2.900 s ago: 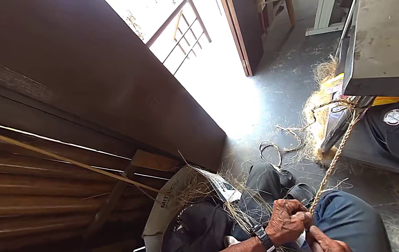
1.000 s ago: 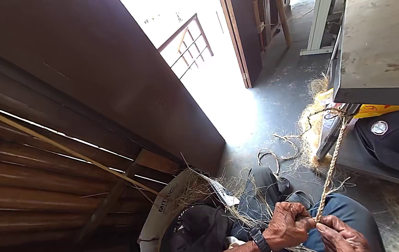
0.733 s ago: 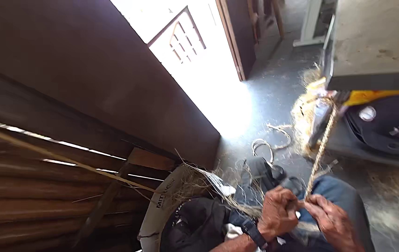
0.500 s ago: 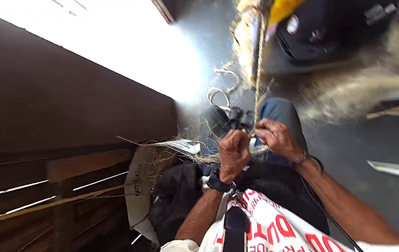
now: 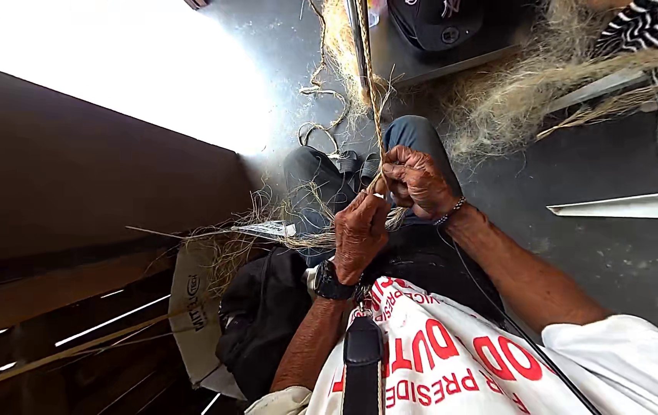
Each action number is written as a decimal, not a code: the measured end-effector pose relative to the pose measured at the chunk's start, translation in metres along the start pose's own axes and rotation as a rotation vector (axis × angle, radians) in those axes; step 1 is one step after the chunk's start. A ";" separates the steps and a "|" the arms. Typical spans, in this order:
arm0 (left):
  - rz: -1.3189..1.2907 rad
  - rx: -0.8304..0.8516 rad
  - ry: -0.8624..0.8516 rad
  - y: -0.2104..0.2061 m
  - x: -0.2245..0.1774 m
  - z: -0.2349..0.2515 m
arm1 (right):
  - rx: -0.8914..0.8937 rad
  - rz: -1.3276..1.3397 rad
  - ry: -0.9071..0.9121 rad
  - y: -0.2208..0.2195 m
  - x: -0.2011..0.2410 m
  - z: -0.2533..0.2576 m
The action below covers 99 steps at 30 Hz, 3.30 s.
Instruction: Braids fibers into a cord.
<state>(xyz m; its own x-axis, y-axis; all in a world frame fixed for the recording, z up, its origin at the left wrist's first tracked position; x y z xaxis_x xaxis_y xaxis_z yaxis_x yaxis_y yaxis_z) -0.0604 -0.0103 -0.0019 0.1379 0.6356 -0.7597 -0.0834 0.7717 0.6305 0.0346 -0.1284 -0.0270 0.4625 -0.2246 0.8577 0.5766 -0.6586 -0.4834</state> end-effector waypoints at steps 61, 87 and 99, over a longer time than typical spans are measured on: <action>-0.474 0.232 0.164 -0.003 0.010 0.064 | 0.055 -0.413 0.223 0.029 0.028 -0.009; -0.512 0.348 0.063 0.000 0.017 0.086 | 0.095 -0.473 0.251 0.043 0.029 -0.003; -0.441 0.233 0.216 -0.023 0.022 0.079 | -0.106 -1.078 0.186 0.042 0.045 -0.025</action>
<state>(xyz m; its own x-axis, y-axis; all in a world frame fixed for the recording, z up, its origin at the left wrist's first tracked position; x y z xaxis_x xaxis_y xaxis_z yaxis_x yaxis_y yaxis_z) 0.0227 -0.0157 -0.0202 -0.0981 0.2618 -0.9601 0.1610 0.9562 0.2443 0.0629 -0.1838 -0.0042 -0.3635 0.4071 0.8379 0.5524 -0.6301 0.5458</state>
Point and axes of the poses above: each hand's wrist, its own z-axis towards the middle knuckle, its own y-axis out of the back of the hand, x = y × z, the point moved 4 cm from there along z, towards the middle knuckle, and after that the axes turned 11 degrees about x, right-handed, at the moved point
